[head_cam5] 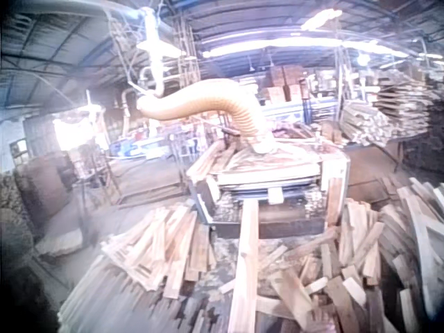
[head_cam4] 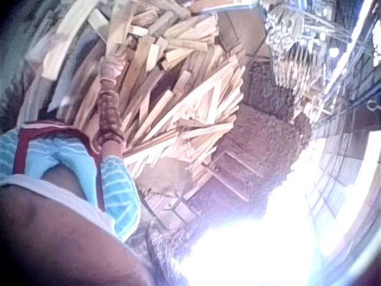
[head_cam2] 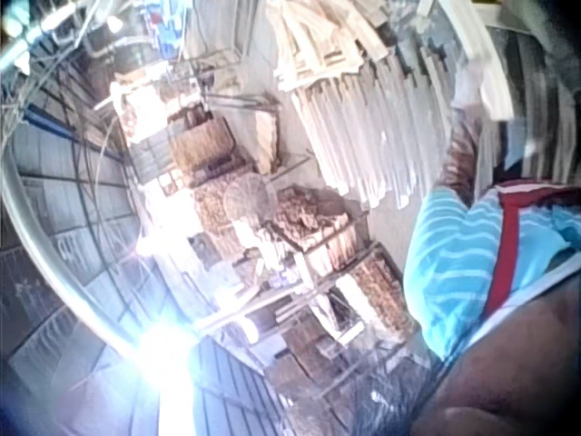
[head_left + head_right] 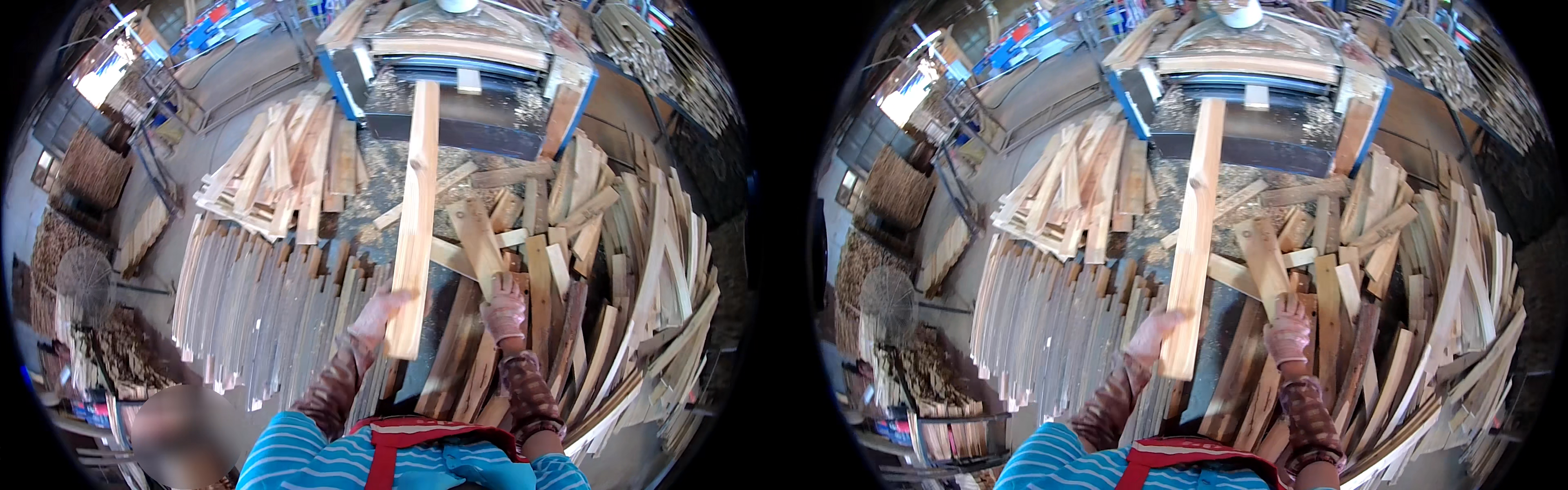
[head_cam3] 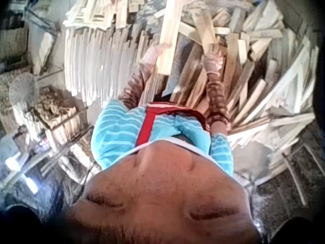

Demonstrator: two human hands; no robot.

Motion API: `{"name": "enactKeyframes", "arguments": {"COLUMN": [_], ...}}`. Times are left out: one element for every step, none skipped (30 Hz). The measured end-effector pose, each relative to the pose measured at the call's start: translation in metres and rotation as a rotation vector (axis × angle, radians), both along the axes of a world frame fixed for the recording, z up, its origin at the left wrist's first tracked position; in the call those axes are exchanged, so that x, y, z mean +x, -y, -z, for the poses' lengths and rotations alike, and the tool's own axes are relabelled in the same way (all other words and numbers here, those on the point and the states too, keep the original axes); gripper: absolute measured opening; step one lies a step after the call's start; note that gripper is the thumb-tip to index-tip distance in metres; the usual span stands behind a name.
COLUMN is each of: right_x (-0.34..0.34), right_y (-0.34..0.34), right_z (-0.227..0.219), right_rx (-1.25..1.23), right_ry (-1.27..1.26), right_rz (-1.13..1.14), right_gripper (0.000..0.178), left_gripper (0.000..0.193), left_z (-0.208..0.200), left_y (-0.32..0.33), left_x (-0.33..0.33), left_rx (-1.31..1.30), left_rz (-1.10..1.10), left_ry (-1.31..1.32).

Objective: The person sorts through a large pile of wooden planks on a workbench, picking up individual pieces and moving them to a nearby metal rack. The person wears gloves and an apron while handling the wood in a workshop setting.

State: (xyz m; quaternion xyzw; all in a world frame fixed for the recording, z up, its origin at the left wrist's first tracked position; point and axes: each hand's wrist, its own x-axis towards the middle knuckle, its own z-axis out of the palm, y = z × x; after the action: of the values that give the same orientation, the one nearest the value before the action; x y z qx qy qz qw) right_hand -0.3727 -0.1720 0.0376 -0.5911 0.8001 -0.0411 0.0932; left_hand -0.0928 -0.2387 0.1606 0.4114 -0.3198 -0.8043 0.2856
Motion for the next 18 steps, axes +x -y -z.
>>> {"name": "enactKeyframes", "arguments": {"right_x": [0.002,0.006,0.010,0.011,0.013,0.013,0.013,0.010,0.003,0.003,0.004,0.001,-0.005,-0.008,0.003,0.003,0.001,0.011], "right_y": [0.002,0.007,0.008,0.008,0.009,0.010,0.010,0.010,0.007,0.007,0.004,-0.001,-0.008,-0.016,-0.017,-0.023,-0.031,-0.032], "right_z": [-0.005,-0.015,-0.019,-0.021,-0.025,-0.028,-0.030,-0.031,-0.031,-0.036,-0.041,-0.044,-0.046,-0.050,-0.073,-0.076,-0.072,-0.070], "right_rx": [-0.013,0.047,0.047,0.047,0.053,0.057,0.068,0.045,0.022,0.000,-0.043,-0.047,-0.047,-0.042,0.026,-0.014,-0.051,-0.105], "right_ry": [0.014,0.029,0.030,0.028,0.047,0.065,0.083,0.086,0.087,0.095,0.031,0.032,0.025,0.022,0.026,0.004,-0.023,-0.018], "right_rz": [0.007,0.037,0.027,0.016,0.031,0.048,0.066,0.076,0.099,0.116,0.109,0.094,0.095,0.094,0.055,0.055,0.059,0.012], "right_gripper": [0.074,0.076,0.076,0.075,0.074,0.073,0.072,0.071,0.070,0.069,0.066,0.065,0.064,0.062,0.059,0.059,0.059,0.059], "left_gripper": [0.044,0.045,0.048,0.049,0.050,0.050,0.051,0.051,0.051,0.046,0.041,0.036,0.034,0.033,0.035,0.037,0.042,0.048], "left_z": [0.001,0.003,0.013,0.029,0.048,0.056,0.053,0.049,0.046,0.041,0.035,0.031,0.030,0.029,0.035,0.040,0.022,0.023], "left_y": [-0.019,-0.039,-0.056,-0.074,-0.089,-0.097,-0.102,-0.103,-0.101,-0.098,-0.091,-0.078,-0.059,-0.041,-0.011,0.023,0.067,0.107], "left_x": [0.022,0.044,0.064,0.087,0.110,0.127,0.136,0.143,0.148,0.156,0.163,0.167,0.175,0.193,0.223,0.248,0.259,0.326], "left_rx": [-0.041,-0.077,-0.042,-0.029,-0.021,-0.015,-0.035,-0.053,-0.070,-0.083,-0.096,-0.108,-0.209,-0.308,-0.347,-0.384,-0.619,-0.976], "left_rz": [-0.041,-0.077,-0.127,-0.173,-0.223,-0.270,-0.305,-0.334,-0.350,-0.412,-0.465,-0.495,-0.474,-0.453,-0.458,-0.448,-0.226,-0.168], "left_ry": [0.076,0.149,0.218,0.156,0.092,0.026,0.074,0.123,0.170,0.237,0.303,0.360,0.419,0.477,0.614,0.745,1.423,1.577]}}
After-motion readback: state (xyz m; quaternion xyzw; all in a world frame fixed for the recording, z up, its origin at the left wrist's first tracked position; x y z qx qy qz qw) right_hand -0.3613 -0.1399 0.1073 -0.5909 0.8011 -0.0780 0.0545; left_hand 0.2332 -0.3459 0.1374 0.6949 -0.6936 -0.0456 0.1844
